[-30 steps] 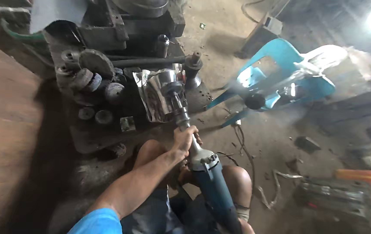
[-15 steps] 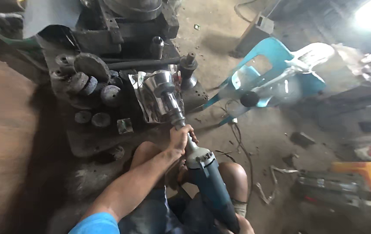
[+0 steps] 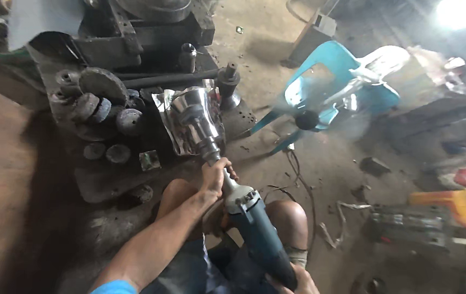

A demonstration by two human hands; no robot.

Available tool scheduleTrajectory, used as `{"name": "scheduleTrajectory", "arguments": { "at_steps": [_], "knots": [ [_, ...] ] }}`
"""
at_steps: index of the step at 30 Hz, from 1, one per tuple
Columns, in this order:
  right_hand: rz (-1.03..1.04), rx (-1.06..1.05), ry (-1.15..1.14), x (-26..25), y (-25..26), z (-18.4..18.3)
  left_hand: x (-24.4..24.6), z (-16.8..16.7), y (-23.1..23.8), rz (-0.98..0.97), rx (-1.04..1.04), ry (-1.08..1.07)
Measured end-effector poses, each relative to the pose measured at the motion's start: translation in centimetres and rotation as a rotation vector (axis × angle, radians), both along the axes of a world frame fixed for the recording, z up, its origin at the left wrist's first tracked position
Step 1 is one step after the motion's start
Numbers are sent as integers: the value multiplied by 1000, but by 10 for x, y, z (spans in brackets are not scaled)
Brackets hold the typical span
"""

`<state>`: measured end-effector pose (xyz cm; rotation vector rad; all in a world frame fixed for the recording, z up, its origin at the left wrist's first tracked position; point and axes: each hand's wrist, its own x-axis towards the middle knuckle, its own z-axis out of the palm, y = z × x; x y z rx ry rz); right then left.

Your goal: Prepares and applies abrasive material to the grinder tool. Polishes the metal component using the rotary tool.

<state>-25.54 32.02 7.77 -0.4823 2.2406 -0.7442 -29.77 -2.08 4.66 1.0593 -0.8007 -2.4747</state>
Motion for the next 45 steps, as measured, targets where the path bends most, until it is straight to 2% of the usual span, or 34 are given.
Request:
{"name": "scheduleTrajectory", "arguments": {
  "at_steps": [7,13,21,25,36,45],
  "knots": [
    [36,-17,26,-2,-5,-1,8,-9,-5,22,-10,46],
    [-56,31,-32,-1,-7,6,-13,-2,3,-37,-27,97],
    [-180,-46,-125,-1,-1,1,-35,-2,10,-131,-64,29],
    [-125,-74,-71,-2,3,-3,-26,2,8,-95,-75,11],
    [26,42,26,0,-5,-1,12,-11,-3,34,-74,74],
    [-36,43,-7,-1,-6,2,0,-4,0,13,-88,67]
  ]
}}
